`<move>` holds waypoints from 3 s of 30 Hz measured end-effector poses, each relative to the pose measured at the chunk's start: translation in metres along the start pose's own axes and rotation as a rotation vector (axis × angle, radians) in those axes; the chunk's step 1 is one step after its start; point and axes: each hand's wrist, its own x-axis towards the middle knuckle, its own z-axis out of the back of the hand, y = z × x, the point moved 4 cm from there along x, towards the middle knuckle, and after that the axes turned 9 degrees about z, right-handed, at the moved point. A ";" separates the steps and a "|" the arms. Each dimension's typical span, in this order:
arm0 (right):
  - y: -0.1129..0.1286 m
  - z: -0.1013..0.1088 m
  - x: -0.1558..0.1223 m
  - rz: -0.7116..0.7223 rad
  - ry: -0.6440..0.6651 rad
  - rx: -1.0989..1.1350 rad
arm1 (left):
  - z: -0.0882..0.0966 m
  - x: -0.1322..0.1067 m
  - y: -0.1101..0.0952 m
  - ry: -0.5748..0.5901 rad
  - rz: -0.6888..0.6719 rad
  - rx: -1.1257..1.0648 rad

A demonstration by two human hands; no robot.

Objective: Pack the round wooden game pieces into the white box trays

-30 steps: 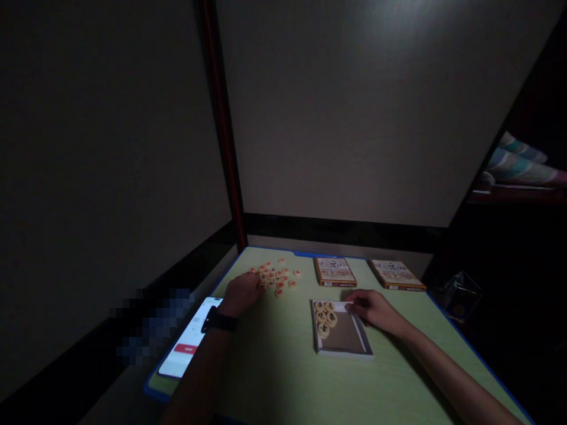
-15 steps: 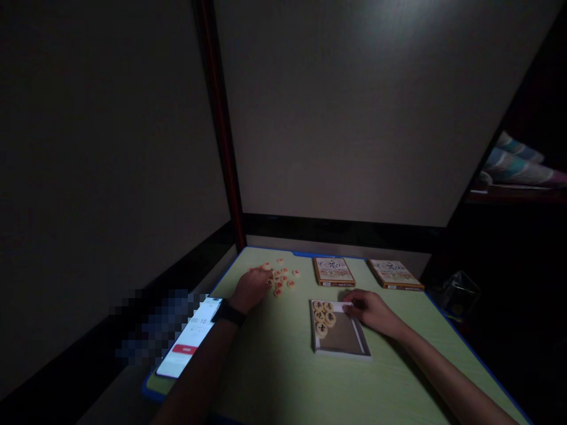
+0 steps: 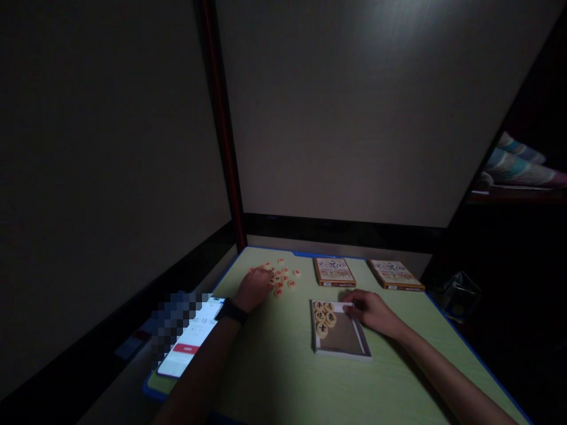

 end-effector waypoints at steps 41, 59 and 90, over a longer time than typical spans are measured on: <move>0.052 -0.020 -0.004 -0.140 -0.268 0.641 | 0.007 -0.035 -0.132 -0.259 -0.331 -0.647; 0.048 0.008 -0.006 -0.083 -0.139 0.384 | 0.002 -0.030 -0.120 -0.309 -0.263 -0.521; 0.083 -0.016 -0.017 0.090 0.104 -0.178 | -0.008 -0.025 -0.116 -0.230 -0.204 -0.476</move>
